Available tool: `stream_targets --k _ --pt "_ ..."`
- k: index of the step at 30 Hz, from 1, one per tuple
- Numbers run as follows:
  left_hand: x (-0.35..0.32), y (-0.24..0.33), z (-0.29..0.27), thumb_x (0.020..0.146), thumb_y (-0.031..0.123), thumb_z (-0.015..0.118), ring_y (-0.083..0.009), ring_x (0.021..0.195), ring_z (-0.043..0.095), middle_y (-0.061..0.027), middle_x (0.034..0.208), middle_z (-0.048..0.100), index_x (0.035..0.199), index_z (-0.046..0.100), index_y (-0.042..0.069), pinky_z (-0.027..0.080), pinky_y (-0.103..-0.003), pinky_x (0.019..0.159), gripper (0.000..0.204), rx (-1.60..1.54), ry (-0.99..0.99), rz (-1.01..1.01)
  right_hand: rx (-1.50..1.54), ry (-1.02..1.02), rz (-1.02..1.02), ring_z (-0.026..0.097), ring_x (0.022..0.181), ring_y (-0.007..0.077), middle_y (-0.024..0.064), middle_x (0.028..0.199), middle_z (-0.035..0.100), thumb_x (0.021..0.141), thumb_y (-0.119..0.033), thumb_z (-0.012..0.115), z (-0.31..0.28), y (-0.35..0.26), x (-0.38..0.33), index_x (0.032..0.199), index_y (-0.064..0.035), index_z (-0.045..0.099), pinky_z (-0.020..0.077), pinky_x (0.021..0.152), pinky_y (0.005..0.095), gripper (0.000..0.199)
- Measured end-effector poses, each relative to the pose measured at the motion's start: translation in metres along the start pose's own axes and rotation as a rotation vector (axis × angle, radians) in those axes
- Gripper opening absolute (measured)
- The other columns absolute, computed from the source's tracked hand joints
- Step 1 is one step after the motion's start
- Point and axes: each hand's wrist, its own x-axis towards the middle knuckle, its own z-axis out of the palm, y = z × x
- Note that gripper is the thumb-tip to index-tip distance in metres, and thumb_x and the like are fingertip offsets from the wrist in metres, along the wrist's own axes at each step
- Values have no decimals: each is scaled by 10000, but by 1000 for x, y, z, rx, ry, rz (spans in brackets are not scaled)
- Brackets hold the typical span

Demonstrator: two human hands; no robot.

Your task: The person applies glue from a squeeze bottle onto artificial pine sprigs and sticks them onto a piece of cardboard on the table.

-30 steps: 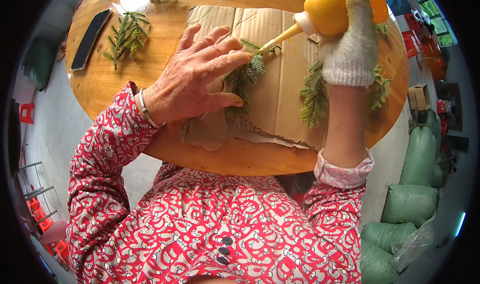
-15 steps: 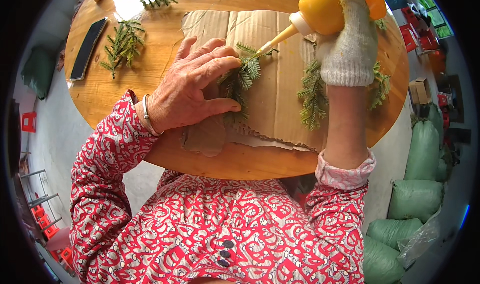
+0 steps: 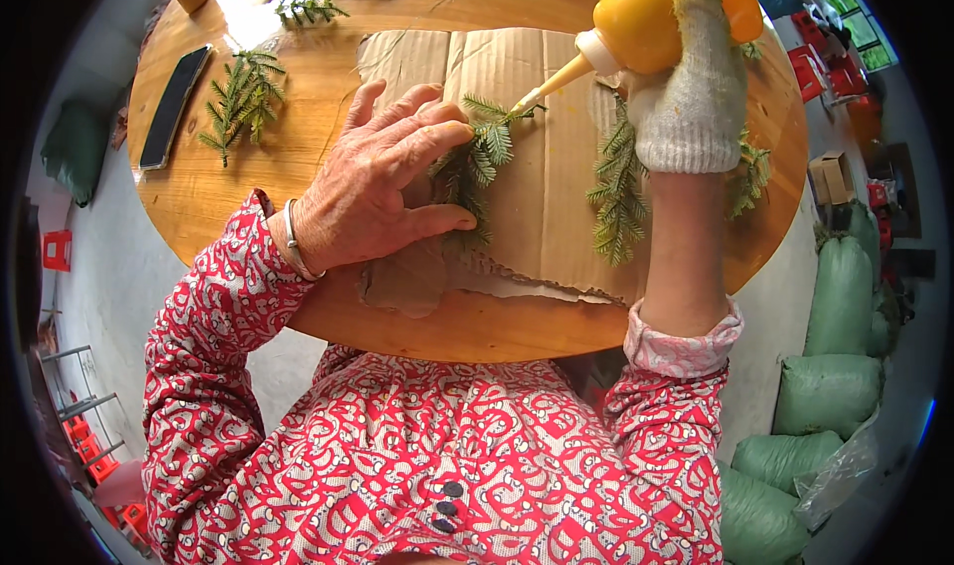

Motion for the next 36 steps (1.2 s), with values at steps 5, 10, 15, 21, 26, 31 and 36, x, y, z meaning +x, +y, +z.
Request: stream_targets --k 5,10,15,21,26,31,36 --pt "2 1 0 641 340 772 -273 1231 447 -35 1234 543 1165 528 119 221 -505 1056 619 15 -7 -5 3 20 8 505 591 180 112 839 578 859 -329 646 -4 0 5 1082 -36 514 431 468 271 392" --pt "4 1 2 646 348 767 -278 1221 450 -37 1230 540 1161 533 111 224 -512 1056 613 17 -8 -6 5 41 15 506 583 184 115 834 581 855 -338 650 -10 -1 13 1075 -35 517 433 467 276 397" --pt "6 0 4 656 372 755 -298 1191 457 -52 1216 531 1148 547 90 229 -546 1054 604 10 1 5 7 60 24 507 575 187 117 830 584 850 -346 653 -14 -3 15 1068 -35 520 435 466 281 403" --pt "8 4 1 653 356 760 -284 1208 455 -40 1208 544 1155 538 100 229 -518 1052 606 19 -11 -7 9 83 30 508 566 191 121 824 587 845 -356 658 -18 -4 19 1060 -35 523 437 465 287 410" --pt "9 8 0 657 341 762 -278 1226 455 -42 1200 559 1153 531 106 224 -493 1056 596 42 -23 -23 13 102 29 509 559 194 123 820 589 840 -365 661 -23 -13 20 1053 -34 526 439 464 292 415" --pt "15 5 1 668 365 749 -292 1197 466 -54 1163 566 1123 541 94 221 -523 1050 569 65 -3 -5 20 125 22 510 551 197 126 815 592 836 -373 665 -29 -21 27 1045 -34 529 441 463 297 421" --pt "26 0 6 681 391 734 -307 1151 492 -67 1097 586 1080 551 82 226 -550 1041 537 91 25 38 28 147 20 510 543 201 128 811 594 831 -382 669 -29 -23 39 1038 -34 532 443 462 302 427"
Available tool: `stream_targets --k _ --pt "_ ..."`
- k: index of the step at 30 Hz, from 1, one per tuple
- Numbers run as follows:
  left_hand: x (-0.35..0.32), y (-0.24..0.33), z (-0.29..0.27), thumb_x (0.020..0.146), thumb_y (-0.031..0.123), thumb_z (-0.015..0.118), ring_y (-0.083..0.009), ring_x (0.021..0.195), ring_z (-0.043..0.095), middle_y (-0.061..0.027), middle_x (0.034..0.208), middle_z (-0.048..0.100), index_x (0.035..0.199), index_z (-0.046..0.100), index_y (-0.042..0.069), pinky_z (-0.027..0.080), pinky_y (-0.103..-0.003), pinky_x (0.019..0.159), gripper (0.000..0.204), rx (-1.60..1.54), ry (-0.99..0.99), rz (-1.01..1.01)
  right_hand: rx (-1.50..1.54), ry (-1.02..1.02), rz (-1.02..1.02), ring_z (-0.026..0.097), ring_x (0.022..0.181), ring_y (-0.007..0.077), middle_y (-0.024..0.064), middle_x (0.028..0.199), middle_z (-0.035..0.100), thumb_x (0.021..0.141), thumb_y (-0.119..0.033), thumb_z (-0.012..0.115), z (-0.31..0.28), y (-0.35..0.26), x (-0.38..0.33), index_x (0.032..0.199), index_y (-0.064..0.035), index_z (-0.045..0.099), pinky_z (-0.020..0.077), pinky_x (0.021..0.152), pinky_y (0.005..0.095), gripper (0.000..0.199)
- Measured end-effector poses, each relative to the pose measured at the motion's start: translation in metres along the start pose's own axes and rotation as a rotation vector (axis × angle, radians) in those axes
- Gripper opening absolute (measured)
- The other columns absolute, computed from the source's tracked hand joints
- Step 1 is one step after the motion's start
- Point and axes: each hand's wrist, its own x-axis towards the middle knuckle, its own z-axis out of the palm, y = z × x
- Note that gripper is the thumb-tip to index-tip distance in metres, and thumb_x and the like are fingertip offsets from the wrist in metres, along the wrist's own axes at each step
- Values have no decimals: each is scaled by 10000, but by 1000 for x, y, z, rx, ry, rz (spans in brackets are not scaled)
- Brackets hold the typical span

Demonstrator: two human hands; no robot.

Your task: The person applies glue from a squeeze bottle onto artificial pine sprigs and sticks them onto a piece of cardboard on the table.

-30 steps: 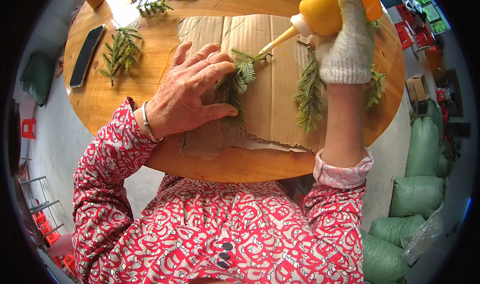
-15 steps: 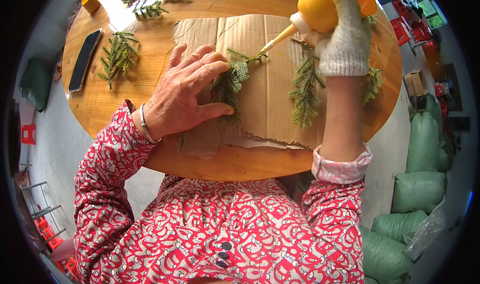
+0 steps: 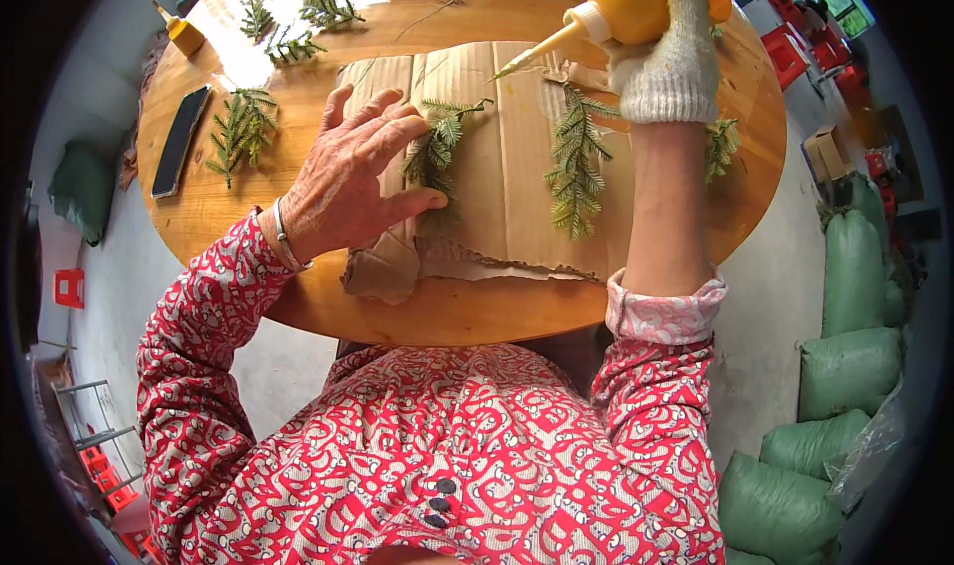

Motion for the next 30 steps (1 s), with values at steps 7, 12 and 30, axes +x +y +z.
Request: stream_targets --k 7,12,30 --pt "10 -4 12 709 398 715 -326 1073 548 -109 1005 619 1037 555 68 247 -549 1030 492 14 23 -19 8 14 8 512 533 205 132 804 598 825 -394 674 12 4 -6 1028 -33 536 446 460 310 436" --pt "24 5 23 723 398 705 -343 1019 570 -122 969 631 1033 556 63 268 -546 1019 480 -63 -98 -169 -13 18 -29 513 532 203 128 771 595 826 -407 668 13 7 -3 1010 -33 541 440 456 303 436" --pt "-15 -15 -14 878 271 571 -332 1171 476 -142 1280 507 1140 577 54 326 -502 992 340 -362 77 -42 -25 -70 -53 619 836 335 142 998 566 794 -300 717 19 2 -10 1155 -52 462 562 686 534 507"
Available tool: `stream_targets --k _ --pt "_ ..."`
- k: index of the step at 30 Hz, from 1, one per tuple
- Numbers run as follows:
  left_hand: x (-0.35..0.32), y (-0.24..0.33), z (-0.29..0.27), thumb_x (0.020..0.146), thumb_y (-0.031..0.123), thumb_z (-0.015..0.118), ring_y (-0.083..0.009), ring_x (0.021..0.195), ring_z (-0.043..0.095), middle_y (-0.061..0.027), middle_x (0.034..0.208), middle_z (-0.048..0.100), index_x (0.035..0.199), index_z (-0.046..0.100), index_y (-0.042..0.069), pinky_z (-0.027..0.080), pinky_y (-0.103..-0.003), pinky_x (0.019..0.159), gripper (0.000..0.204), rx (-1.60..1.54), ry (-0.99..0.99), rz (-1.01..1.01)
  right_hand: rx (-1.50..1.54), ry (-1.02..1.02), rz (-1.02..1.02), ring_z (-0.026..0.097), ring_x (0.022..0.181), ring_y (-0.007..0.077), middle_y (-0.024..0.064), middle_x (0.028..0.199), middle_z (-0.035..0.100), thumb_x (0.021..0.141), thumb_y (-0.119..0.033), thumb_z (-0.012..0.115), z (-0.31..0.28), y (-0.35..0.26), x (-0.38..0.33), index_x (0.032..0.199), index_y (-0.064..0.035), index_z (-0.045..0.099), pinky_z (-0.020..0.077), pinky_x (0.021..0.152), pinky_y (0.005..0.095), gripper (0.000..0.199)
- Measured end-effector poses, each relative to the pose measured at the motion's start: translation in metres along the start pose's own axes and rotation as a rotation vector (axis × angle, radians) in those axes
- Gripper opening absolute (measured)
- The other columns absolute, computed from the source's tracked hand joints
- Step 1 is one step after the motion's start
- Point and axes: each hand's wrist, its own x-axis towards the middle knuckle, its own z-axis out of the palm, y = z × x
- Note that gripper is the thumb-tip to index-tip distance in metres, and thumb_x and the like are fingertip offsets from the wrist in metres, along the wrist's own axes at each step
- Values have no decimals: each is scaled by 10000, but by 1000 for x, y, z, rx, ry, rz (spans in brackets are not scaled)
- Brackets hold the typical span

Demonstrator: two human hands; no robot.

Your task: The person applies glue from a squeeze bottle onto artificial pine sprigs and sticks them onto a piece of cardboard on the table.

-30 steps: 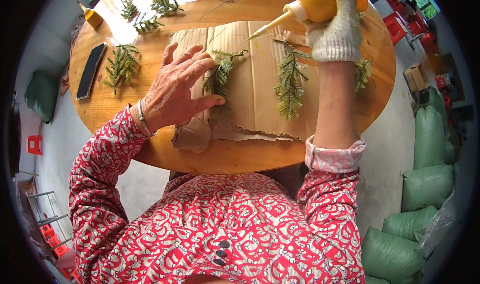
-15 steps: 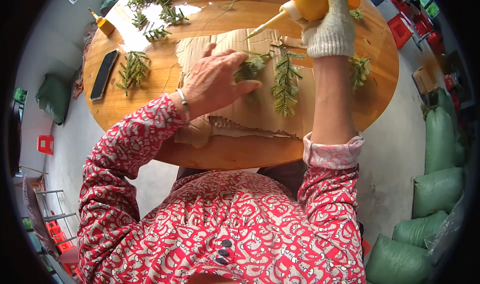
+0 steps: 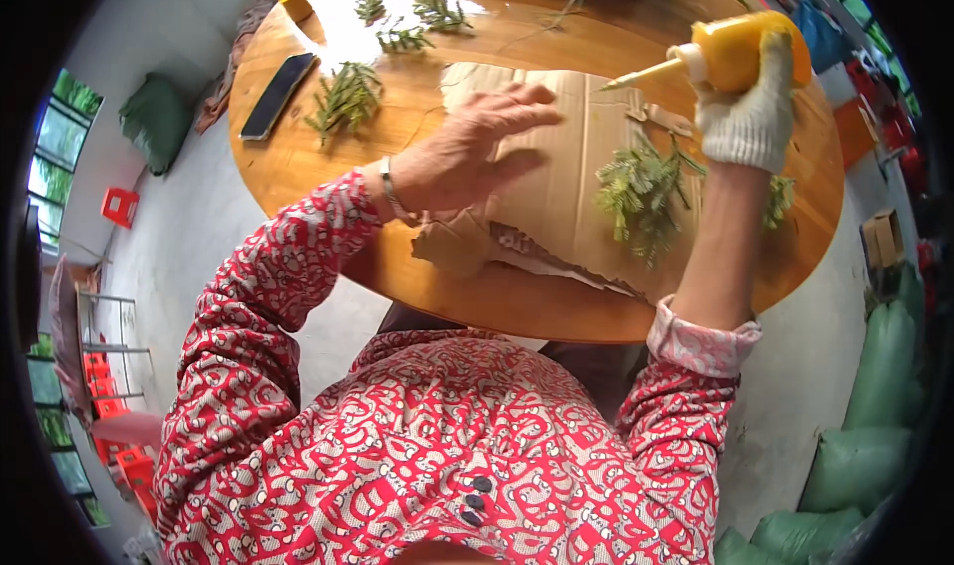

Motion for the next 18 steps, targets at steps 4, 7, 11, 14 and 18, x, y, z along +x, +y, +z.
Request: stream_targets --k 4,7,11,14,18 --pt "-46 -35 -71 840 172 571 -225 959 560 -72 1097 600 1041 623 60 429 -424 840 236 207 145 -141 0 42 36 618 854 333 139 1008 571 783 -304 729 7 -2 -4 1161 -62 460 560 688 531 523" --pt "-83 -72 -94 816 144 574 -230 892 585 -83 1033 616 975 640 85 438 -411 836 181 518 256 -212 -25 -27 65 619 876 332 144 1016 581 783 -321 726 0 -1 -3 1164 -68 460 560 690 521 529" --pt "-91 -87 -116 817 134 566 -235 866 600 -82 1003 627 951 649 105 444 -373 829 160 972 179 16 -56 -70 86 621 898 332 154 1017 594 783 -341 724 8 -1 -16 1174 -74 458 561 694 507 543" --pt "-89 -89 -123 816 134 565 -231 861 609 -76 1004 634 963 653 120 447 -350 827 172 1126 65 59 -72 -89 92 622 910 331 159 1015 602 783 -352 721 12 1 -21 1179 -76 457 560 696 500 551" --pt "-83 -88 -132 810 144 572 -211 875 619 -58 1039 642 1021 658 143 449 -319 827 228 1128 -200 -36 -79 -90 93 622 925 330 163 1006 612 784 -365 716 14 3 -23 1187 -74 455 559 697 492 562"
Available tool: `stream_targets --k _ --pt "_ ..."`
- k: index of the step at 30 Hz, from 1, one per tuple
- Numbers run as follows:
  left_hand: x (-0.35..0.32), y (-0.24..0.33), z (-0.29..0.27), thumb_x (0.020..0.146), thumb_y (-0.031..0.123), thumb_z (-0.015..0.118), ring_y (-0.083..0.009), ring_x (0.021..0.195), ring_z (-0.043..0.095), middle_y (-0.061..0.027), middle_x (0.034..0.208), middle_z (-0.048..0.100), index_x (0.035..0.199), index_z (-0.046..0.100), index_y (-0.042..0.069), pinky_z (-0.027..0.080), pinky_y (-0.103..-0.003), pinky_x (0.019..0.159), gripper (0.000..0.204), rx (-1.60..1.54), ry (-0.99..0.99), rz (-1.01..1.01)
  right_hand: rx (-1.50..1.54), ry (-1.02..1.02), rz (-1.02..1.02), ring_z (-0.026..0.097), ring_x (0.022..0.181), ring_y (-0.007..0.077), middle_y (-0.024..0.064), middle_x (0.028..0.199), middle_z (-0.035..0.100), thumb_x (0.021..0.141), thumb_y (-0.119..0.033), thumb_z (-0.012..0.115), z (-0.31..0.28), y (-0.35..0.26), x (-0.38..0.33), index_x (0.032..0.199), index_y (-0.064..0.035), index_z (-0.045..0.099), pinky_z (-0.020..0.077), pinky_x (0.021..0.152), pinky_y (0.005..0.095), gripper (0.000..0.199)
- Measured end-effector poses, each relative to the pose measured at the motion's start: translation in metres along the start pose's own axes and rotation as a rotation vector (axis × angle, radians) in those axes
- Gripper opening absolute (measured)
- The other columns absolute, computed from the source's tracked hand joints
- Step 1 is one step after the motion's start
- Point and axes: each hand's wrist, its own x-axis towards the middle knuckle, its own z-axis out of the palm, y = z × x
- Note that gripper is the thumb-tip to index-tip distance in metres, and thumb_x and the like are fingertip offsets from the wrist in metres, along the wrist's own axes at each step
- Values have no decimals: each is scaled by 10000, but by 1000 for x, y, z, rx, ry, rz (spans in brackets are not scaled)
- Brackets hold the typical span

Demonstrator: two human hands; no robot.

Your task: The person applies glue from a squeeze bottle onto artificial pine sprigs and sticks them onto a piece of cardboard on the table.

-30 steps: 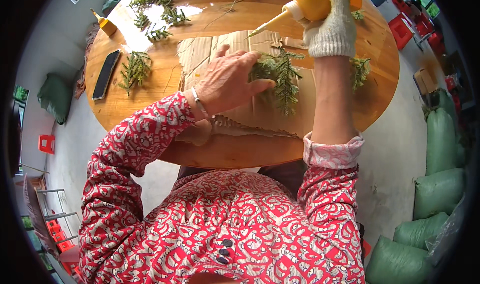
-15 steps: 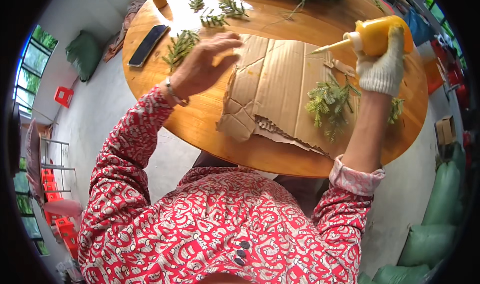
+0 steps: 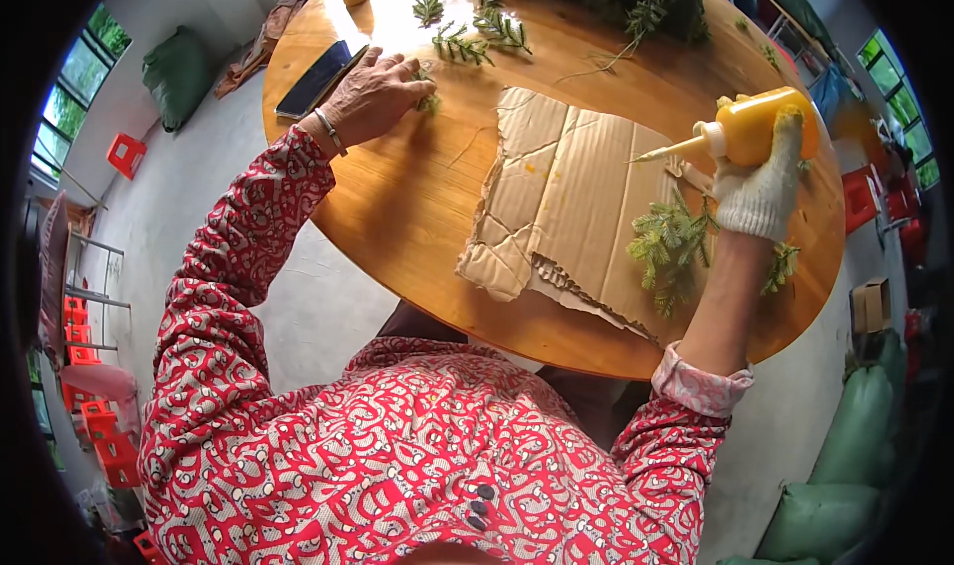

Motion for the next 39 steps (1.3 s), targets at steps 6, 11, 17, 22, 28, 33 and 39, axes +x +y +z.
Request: stream_targets --k 6,11,17,22,28,33,39 --pt "-10 -24 5 828 137 570 -192 759 626 -40 1025 657 1007 669 127 474 -313 734 204 -360 210 -229 -12 -2 -6 622 927 333 161 1006 613 783 -364 717 1 1 -1 1192 -65 454 559 696 494 571" --pt "-9 -23 4 846 120 575 -152 648 610 -44 987 671 974 680 106 494 -286 615 166 -667 542 -489 -24 22 -17 623 920 337 162 1005 612 790 -361 712 0 0 -4 1188 -55 453 559 695 499 564" --pt "36 -5 -14 828 82 606 -140 664 588 -66 895 663 942 669 33 477 -262 601 140 -852 459 -631 -10 79 -20 610 948 352 177 1034 593 792 -343 712 -10 8 2 1188 -53 447 556 730 530 557" --pt "88 37 -11 808 66 589 -167 618 548 -76 777 654 895 654 4 444 -286 587 125 -994 611 -472 16 131 -26 608 926 354 178 1036 571 797 -326 710 -22 11 11 1183 -51 444 558 728 540 544" --pt "123 107 -27 806 82 592 -196 695 555 -77 868 641 944 641 21 444 -289 630 158 -1246 639 -448 41 165 -38 618 908 357 181 1050 569 787 -321 718 -32 7 22 1182 -73 440 562 736 546 542" --pt "103 146 -37 809 0 588 -117 545 552 -53 950 660 930 658 29 462 -225 467 143 -1283 782 -30 82 131 -51 616 837 315 159 1005 563 795 -292 713 -31 4 14 1165 -41 454 568 674 470 517" --pt "56 164 -51 769 -29 637 -264 953 615 -96 1124 628 1007 643 37 494 -349 821 248 -1370 378 233 17 158 17 625 919 361 184 1065 575 794 -340 708 -6 3 -7 1204 -57 436 561 753 539 567"
